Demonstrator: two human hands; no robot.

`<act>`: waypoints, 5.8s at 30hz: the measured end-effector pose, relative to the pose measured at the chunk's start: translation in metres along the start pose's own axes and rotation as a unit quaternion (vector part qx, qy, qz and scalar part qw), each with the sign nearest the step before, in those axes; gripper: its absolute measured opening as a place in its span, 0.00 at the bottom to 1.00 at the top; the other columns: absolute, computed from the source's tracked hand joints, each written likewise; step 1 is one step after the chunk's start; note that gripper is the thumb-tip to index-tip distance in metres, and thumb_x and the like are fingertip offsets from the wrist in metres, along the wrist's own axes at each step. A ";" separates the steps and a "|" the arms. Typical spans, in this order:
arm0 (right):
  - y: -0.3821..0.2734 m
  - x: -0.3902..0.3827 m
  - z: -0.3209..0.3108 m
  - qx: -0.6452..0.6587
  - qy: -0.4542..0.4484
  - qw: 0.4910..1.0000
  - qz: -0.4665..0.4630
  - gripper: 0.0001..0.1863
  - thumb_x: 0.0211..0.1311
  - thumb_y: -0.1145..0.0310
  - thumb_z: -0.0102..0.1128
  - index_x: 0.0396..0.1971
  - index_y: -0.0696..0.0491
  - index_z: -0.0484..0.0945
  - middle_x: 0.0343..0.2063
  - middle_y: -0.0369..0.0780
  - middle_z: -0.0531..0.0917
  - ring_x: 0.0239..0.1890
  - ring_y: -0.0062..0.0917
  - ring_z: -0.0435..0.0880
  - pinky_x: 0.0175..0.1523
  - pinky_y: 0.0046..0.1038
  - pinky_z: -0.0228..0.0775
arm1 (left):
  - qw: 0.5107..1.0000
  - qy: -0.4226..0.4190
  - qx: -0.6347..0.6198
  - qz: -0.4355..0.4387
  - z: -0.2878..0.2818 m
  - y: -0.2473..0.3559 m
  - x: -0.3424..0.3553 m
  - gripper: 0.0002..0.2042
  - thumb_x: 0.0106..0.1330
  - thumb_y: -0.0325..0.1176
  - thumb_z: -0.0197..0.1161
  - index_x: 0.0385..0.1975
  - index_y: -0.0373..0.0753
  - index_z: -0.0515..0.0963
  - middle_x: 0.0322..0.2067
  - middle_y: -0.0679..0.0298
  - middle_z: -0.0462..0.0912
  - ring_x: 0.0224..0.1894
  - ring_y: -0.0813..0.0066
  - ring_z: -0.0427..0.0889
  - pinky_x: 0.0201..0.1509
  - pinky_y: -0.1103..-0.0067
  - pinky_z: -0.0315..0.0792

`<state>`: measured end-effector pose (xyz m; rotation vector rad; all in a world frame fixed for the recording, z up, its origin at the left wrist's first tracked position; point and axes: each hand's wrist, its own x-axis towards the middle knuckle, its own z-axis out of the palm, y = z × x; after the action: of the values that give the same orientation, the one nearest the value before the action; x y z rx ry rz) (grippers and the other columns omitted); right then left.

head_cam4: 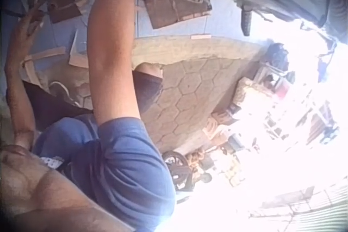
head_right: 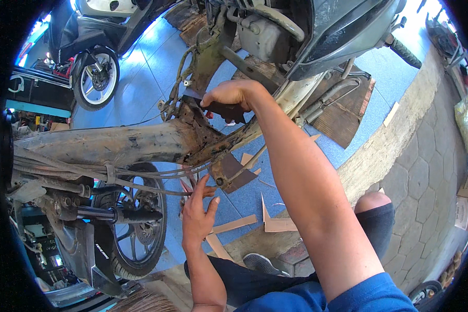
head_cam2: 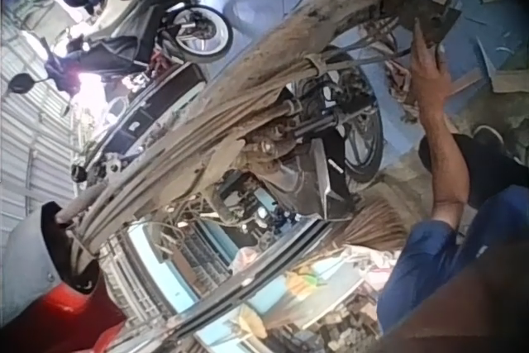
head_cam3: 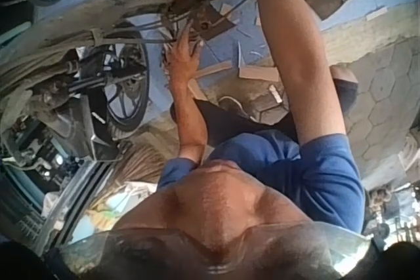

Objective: Repairing a motorcycle frame and preparing templates and metal parts.

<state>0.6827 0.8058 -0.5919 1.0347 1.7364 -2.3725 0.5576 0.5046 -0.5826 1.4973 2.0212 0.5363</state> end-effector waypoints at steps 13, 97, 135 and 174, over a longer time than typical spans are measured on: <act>-0.008 0.000 -0.030 -0.303 0.160 0.938 -0.047 0.27 0.65 0.54 0.60 0.51 0.64 0.80 0.44 0.49 0.85 0.50 0.33 0.82 0.55 0.34 0.71 | 1.000 0.012 0.017 0.014 0.000 0.004 -0.002 0.29 0.64 0.30 0.65 0.67 0.41 0.67 0.46 0.52 0.85 0.50 0.57 0.84 0.55 0.63 0.75; -0.043 -0.028 0.054 0.113 0.218 0.961 -0.127 0.19 0.58 0.77 0.59 0.49 0.67 0.69 0.35 0.48 0.80 0.29 0.31 0.85 0.30 0.32 0.82 | 0.921 0.325 -0.191 0.101 0.020 0.046 0.035 0.23 0.66 0.32 0.69 0.58 0.31 0.73 0.42 0.53 0.85 0.48 0.65 0.85 0.51 0.67 0.78; 0.016 -0.003 0.063 -0.362 0.414 0.826 -0.127 0.17 0.57 0.73 0.59 0.43 0.66 0.66 0.28 0.63 0.82 0.36 0.59 0.84 0.44 0.53 0.77 | 0.931 0.350 -0.046 0.090 0.009 0.007 0.038 0.14 0.70 0.26 0.60 0.54 0.34 0.78 0.51 0.55 0.80 0.55 0.63 0.79 0.57 0.68 0.72; 0.007 0.022 0.046 0.020 0.045 0.999 0.011 0.26 0.69 0.58 0.59 0.56 0.65 0.74 0.47 0.48 0.83 0.46 0.31 0.83 0.49 0.39 0.76 | 0.928 0.360 0.049 0.076 0.020 0.007 0.046 0.31 0.67 0.34 0.66 0.67 0.32 0.61 0.67 0.45 0.48 0.69 0.44 0.60 0.67 0.58 0.66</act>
<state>0.6450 0.7716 -0.6017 1.1762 1.7024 -2.3920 0.5660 0.5509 -0.6029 1.6849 2.5007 1.2096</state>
